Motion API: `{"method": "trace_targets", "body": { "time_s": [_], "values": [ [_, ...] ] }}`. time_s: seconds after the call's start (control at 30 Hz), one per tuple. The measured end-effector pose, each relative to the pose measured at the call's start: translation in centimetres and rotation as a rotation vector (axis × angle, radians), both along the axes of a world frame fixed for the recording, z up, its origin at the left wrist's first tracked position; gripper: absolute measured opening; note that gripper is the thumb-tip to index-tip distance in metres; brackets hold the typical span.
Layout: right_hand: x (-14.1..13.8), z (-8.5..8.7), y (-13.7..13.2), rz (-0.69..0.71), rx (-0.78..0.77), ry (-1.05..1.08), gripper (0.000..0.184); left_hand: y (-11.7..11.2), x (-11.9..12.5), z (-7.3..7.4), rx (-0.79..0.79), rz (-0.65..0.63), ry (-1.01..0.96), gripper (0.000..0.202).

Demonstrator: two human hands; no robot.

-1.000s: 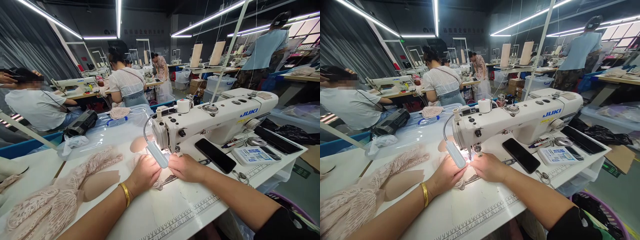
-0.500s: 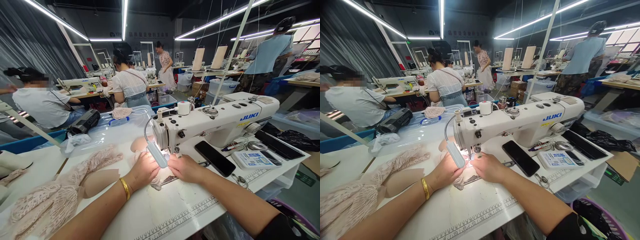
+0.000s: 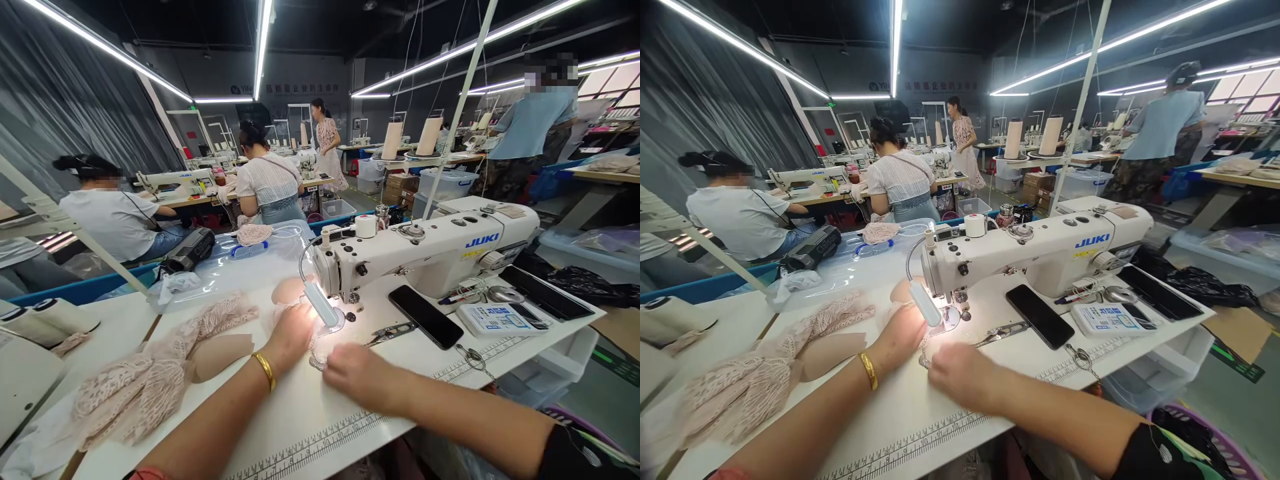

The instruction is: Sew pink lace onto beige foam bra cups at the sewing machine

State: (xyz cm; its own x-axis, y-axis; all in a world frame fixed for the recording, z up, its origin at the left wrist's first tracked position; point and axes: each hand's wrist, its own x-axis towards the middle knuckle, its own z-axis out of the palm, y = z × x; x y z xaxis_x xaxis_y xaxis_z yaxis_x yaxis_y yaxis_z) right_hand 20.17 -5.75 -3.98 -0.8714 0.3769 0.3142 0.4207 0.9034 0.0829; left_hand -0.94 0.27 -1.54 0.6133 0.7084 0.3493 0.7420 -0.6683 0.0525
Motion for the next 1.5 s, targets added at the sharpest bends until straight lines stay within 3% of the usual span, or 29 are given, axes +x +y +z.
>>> {"method": "trace_targets", "body": {
  "time_s": [0.07, 0.1, 0.13, 0.17, 0.27, 0.3, 0.37, 0.47, 0.57, 0.63, 0.7, 0.73, 0.8, 0.83, 0.87, 0.9, 0.97, 1.03, 1.07, 1.17, 1.3, 1.5],
  "values": [
    [-0.4, 0.0, -3.1, 0.283, -0.068, 0.026, 0.006, -0.4, -1.0, -0.2, -0.001, 0.028, -0.031, 0.024],
    [-0.4, 0.0, -4.2, 0.376, -0.131, 0.073, 0.007, -0.8, -1.5, -0.2, -0.003, 0.037, -0.052, 0.025],
    [-0.3, 0.1, -4.8, 0.374, -0.228, 0.147, 0.009, -1.5, -1.9, -0.1, -0.006, 0.039, -0.077, 0.027],
    [-0.1, 0.3, -5.0, 0.283, -0.359, 0.252, 0.011, -2.5, -2.3, 0.0, -0.011, 0.033, -0.102, 0.028],
    [-0.1, 1.0, -3.7, -0.199, -0.908, 0.645, 0.028, -6.3, -3.0, 0.5, -0.047, 0.003, -0.187, 0.03],
    [-0.4, 1.2, -3.0, -0.254, -1.109, 0.76, 0.039, -7.6, -3.1, 0.6, -0.089, -0.015, -0.228, 0.03],
    [-1.3, 1.8, -2.1, -0.21, -1.412, 0.923, 0.058, -10.0, -3.7, 0.8, -0.215, -0.056, -0.299, 0.037],
    [-2.7, 2.4, -2.4, -0.118, -1.611, 1.091, 0.061, -11.8, -6.1, 0.8, -0.365, 0.011, -0.358, 0.046],
    [-3.3, 2.5, -3.4, -0.216, -1.694, 1.29, 0.059, -12.7, -9.3, 0.8, -0.323, 0.387, -0.495, 0.034],
    [-3.4, 2.4, -3.8, -0.283, -1.739, 1.406, 0.061, -14.1, -10.0, 1.1, -0.263, 0.623, -0.692, 0.031],
    [-3.6, 2.3, -4.3, -0.283, -1.772, 1.489, 0.062, -16.4, -8.5, 1.2, -0.4, 0.649, -0.964, 0.034],
    [-3.8, 2.2, -4.6, -0.264, -1.78, 1.52, 0.061, -17.6, -7.1, 1.1, -0.638, 0.537, -1.11, 0.036],
    [-4.0, 2.3, -5.6, -0.221, -1.787, 1.563, 0.056, -19.7, -3.4, 0.7, -1.336, 0.246, -1.344, 0.052],
    [-4.1, 2.4, -6.2, -0.202, -1.791, 1.569, 0.053, -20.3, -1.7, 0.4, -1.599, 0.17, -1.46, 0.06],
    [-4.1, 2.5, -6.9, -0.184, -1.792, 1.57, 0.05, -20.6, -0.1, 0.2, -1.728, 0.157, -1.587, 0.062],
    [-3.9, 2.6, -7.7, -0.164, -1.792, 1.56, 0.048, -20.5, 1.1, 0.0, -1.677, 0.2, -1.759, 0.057],
    [-3.3, 2.7, -9.2, -0.125, -1.791, 1.5, 0.046, -19.4, 2.4, -0.1, -1.387, 0.304, -2.065, 0.041],
    [-2.4, 2.5, -10.0, -0.088, -1.787, 1.407, 0.047, -18.1, 2.6, 0.4, -1.126, 0.372, -2.182, 0.034],
    [-2.1, 2.4, -10.2, -0.075, -1.777, 1.364, 0.05, -17.6, 2.5, 0.7, -1.07, 0.379, -2.175, 0.034],
    [-1.5, 2.1, -9.6, -0.088, -1.727, 1.316, 0.061, -17.1, 2.1, 1.5, -1.121, 0.315, -2.075, 0.038],
    [-1.8, 1.8, -8.4, -0.227, -1.651, 1.413, 0.066, -17.5, 2.2, 1.2, -1.29, 0.262, -2.079, 0.037],
    [-2.4, 1.1, -9.0, -0.22, -1.55, 1.365, 0.063, -16.6, 2.8, 1.1, -1.034, 0.297, -2.103, 0.035]
  ]
}}
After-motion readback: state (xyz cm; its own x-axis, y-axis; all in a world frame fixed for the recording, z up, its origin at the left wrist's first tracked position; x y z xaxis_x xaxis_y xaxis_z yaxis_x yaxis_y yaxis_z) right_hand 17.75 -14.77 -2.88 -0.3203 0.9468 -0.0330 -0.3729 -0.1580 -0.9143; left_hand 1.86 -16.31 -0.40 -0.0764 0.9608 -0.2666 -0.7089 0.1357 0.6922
